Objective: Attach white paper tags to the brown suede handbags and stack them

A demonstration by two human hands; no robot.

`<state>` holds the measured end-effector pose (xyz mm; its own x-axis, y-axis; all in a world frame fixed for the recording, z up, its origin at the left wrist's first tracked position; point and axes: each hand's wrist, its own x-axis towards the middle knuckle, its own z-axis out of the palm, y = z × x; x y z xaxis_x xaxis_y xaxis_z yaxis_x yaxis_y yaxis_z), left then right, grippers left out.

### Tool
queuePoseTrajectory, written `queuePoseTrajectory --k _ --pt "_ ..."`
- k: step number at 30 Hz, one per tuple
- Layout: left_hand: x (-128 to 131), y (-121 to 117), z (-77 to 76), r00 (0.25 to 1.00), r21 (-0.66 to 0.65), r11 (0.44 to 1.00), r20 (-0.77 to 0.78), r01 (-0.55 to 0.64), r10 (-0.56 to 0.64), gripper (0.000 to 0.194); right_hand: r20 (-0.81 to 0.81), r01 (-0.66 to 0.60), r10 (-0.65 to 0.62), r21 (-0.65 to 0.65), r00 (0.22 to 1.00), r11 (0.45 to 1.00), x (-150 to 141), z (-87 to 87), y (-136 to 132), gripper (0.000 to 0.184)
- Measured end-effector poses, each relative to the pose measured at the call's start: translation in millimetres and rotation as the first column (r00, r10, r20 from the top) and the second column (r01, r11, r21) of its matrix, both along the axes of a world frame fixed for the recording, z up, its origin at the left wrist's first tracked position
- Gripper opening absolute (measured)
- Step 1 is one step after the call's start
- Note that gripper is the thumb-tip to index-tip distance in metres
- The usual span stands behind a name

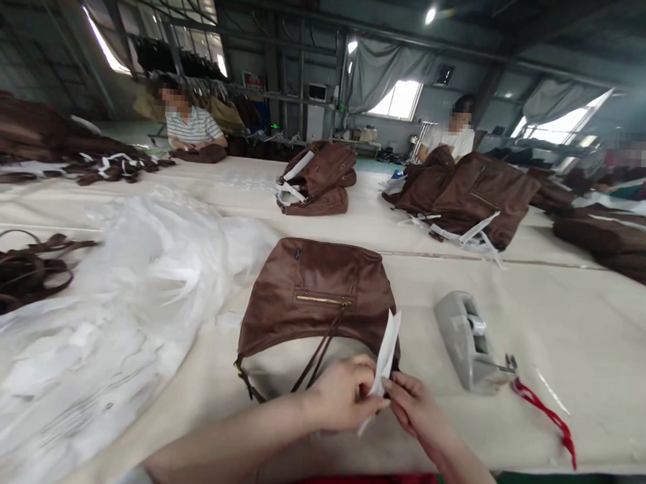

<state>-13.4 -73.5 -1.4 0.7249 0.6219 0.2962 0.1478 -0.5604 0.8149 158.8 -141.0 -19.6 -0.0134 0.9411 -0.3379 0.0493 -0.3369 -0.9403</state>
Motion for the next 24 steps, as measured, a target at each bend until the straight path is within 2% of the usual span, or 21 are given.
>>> queuePoseTrajectory --k 2,3,4,6,7,8,9,11,13,16,19,21,22,24 --pt "-3 7 -2.6 1.0 -0.143 0.99 0.012 -0.001 0.002 0.037 0.015 -0.006 0.006 -0.016 1.0 1.0 -3 -3.0 3 0.045" --pt "-4 11 -4.3 1.0 -0.253 0.967 0.016 -0.005 0.009 0.042 0.023 -0.017 0.017 -0.02 1.0 1.0 -5 -3.7 4 0.045" --pt "-4 14 -6.5 0.999 -0.377 0.926 0.024 -0.011 0.022 0.046 0.036 -0.03 0.031 -0.02 0.999 0.999 -6 -4.0 5 0.044" --pt "-2 19 -11.9 0.996 -0.591 0.806 0.044 -0.033 0.073 0.05 0.073 -0.051 0.053 -0.024 0.996 0.998 -8 -4.3 8 0.044" --pt "0 21 -14.8 0.993 -0.657 0.752 0.054 -0.045 0.106 0.05 0.094 -0.06 0.062 -0.026 0.994 0.998 -9 -4.5 8 0.044" --pt "1 23 -17.6 0.988 -0.691 0.721 0.063 -0.057 0.138 0.048 0.116 -0.069 0.072 -0.028 0.991 0.997 -9 -4.9 9 0.044" --pt "3 24 -19.9 0.985 -0.695 0.716 0.067 -0.068 0.159 0.043 0.133 -0.081 0.085 -0.03 0.987 0.996 -9 -5.3 10 0.044" --pt "3 27 -23.2 0.978 -0.642 0.756 0.052 -0.123 0.203 0.031 0.148 -0.092 0.096 -0.027 0.984 0.995 -9 -6.3 10 0.045" --pt "1 32 -24.5 0.957 -0.564 0.793 0.018 -0.231 0.291 0.021 0.133 -0.069 0.071 -0.019 0.989 0.997 -8 -7.1 10 0.045" --pt "-6 40 -25.3 0.903 -0.536 0.768 0.026 -0.35 0.429 0.016 0.106 -0.007 0.008 -0.012 0.994 1.0 -5 -8.1 11 0.045" --pt "-11 45 -28.0 0.87 -0.588 0.725 0.069 -0.359 0.487 0.017 0.197 -0.024 0.031 -0.037 0.98 0.999 3 -6.3 14 0.044" --pt "-12 45 -31.4 0.871 -0.603 0.717 0.072 -0.35 0.487 0.018 0.36 -0.041 0.05 -0.032 0.932 0.999 11 -1.3 16 0.042" --pt "-12 43 -33.3 0.876 -0.606 0.717 0.067 -0.344 0.477 0.018 0.469 -0.023 0.02 0.0 0.883 1.0 16 2.5 17 0.04" --pt "-10 40 -37.0 0.897 -0.608 0.722 0.036 -0.33 0.44 0.016 0.681 0.045 -0.128 0.137 0.721 0.99 24 12.2 16 0.038"
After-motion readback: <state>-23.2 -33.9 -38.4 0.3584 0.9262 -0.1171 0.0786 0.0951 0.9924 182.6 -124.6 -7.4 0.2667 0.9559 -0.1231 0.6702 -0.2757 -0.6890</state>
